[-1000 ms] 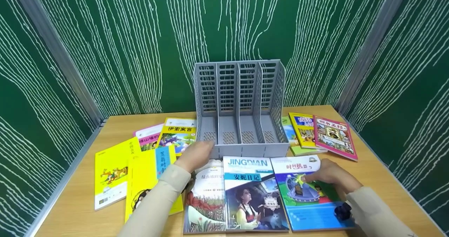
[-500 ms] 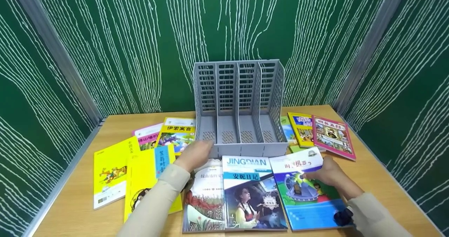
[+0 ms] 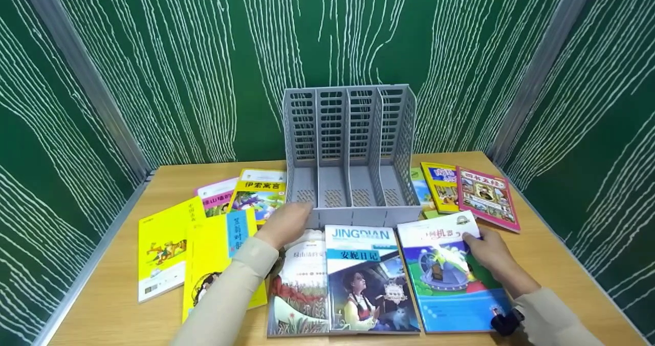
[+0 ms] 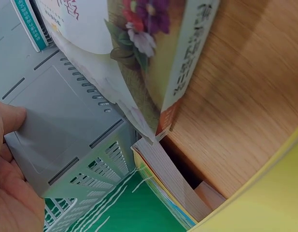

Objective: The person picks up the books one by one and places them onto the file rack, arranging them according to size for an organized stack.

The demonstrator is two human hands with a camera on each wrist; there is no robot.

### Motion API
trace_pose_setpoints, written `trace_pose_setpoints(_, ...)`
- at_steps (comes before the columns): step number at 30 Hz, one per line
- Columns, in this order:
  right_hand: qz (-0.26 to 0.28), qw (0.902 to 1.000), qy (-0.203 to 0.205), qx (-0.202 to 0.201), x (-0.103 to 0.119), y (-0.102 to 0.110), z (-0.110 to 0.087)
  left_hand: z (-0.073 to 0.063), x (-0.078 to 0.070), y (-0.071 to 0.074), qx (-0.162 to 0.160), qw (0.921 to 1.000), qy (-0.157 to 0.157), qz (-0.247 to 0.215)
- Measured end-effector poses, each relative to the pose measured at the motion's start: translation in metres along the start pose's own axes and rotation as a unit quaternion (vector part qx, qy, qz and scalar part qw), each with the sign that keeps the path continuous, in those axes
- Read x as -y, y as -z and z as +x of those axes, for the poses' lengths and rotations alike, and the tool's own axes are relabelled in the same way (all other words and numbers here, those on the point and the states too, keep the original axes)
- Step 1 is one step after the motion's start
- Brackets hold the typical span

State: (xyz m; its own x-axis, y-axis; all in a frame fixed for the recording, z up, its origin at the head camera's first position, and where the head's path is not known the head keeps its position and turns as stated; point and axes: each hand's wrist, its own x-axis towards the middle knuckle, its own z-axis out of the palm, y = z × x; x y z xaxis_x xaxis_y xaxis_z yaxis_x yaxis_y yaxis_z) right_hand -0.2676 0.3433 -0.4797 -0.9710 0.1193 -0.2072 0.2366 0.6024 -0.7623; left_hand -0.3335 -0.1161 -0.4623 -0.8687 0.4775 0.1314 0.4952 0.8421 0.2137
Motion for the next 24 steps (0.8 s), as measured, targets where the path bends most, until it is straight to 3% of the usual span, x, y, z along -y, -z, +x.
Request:
trace_pose_setpoints(2, 0.008, 1.0, 0.001, -0.003, 0.001, 0.003, -0.001, 0.0, 0.0, 0.0, -0.003, 0.9999, -0.009, 0.01)
trace_pose_setpoints(6, 0.029, 0.9995, -0.008, -0.005, 0.003, 0.01, -0.005, 0.0, 0.0, 0.0, 0.003, 1.0, 0.004, -0.001)
trace_pose_setpoints(16, 0.064, 0.9964, 0.003, -0.055, 0.011, 0.034, -0.017, 0.001, 0.0, 0.002, 0.01, 0.9998, 0.009, -0.011)
trace_pose_setpoints(24, 0.096, 0.9882, 0.052, -0.107, 0.024, 0.043, -0.023, -0.001, 0.0, 0.0, 0.013, 0.9996, 0.023, -0.012)
